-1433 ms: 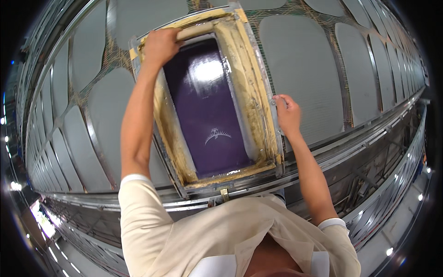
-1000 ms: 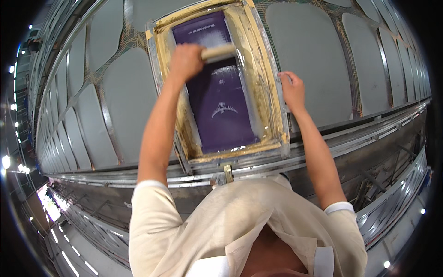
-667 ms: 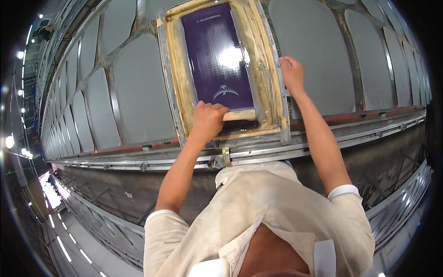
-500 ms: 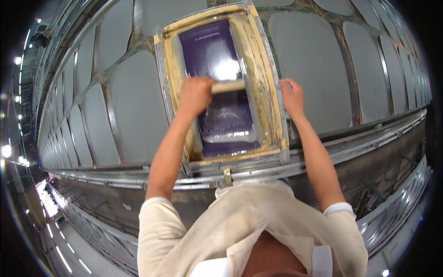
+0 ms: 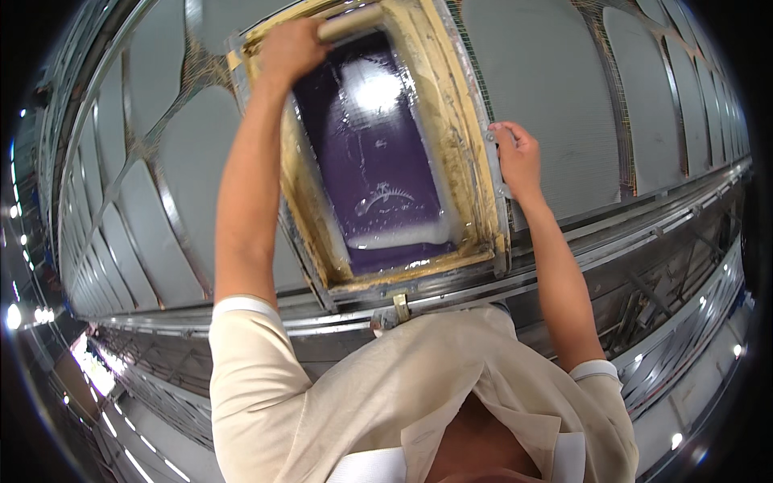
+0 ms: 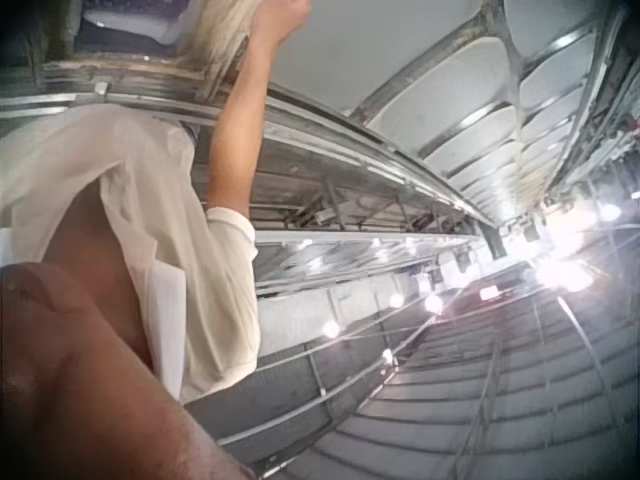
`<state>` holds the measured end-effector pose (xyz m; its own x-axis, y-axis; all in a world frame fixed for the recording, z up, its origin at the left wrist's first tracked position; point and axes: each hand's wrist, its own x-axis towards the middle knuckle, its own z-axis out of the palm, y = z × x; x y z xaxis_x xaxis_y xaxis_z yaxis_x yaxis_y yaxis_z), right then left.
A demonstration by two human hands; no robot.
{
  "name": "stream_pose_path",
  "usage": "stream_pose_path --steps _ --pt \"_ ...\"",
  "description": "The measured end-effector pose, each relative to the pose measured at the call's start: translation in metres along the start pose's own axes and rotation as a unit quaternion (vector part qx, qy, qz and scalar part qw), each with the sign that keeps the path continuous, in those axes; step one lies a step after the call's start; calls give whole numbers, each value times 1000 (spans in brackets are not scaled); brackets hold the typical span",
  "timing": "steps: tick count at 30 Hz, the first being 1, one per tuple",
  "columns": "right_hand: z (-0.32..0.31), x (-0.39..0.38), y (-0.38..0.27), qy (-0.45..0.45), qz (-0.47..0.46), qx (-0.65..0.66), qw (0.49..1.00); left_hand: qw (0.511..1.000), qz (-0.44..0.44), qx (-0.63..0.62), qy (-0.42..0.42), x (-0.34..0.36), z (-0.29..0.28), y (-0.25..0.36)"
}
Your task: The person uses a squeegee to spread purple ink across a screen-printing frame mounted on a conveyor. Another person pours a clear liquid onto the screen near the end, and the wearer spreads it with the squeegee.
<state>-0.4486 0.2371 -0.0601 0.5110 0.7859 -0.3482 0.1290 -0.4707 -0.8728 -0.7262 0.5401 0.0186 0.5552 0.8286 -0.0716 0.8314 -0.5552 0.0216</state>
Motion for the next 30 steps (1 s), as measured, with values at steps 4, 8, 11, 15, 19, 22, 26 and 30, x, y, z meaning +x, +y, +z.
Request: stream_pose_path --steps 4,8,11,15,19,22,26,30 --pt "1 8 8 4 -27 1 1000 997 29 -73 8 -109 1 55" --pt "-2 8 1 -6 -14 16 1000 997 47 -56 -3 -248 8 134" --pt "-1 8 3 -22 -21 24 999 994 48 -94 30 -330 12 180" --pt "1 18 4 -7 -50 -27 998 993 28 -92 65 -355 19 193" --pt "-15 -6 -60 -36 -81 6 996 977 30 -183 107 -356 -2 165" --pt "0 -4 -50 -48 -144 46 987 975 9 -201 95 -376 -16 156" --pt "99 -57 -46 4 -183 -12 983 987 -17 -152 41 -407 -19 63" --pt "238 -143 -77 10 -173 51 984 988 -54 -141 23 -484 -24 -54"
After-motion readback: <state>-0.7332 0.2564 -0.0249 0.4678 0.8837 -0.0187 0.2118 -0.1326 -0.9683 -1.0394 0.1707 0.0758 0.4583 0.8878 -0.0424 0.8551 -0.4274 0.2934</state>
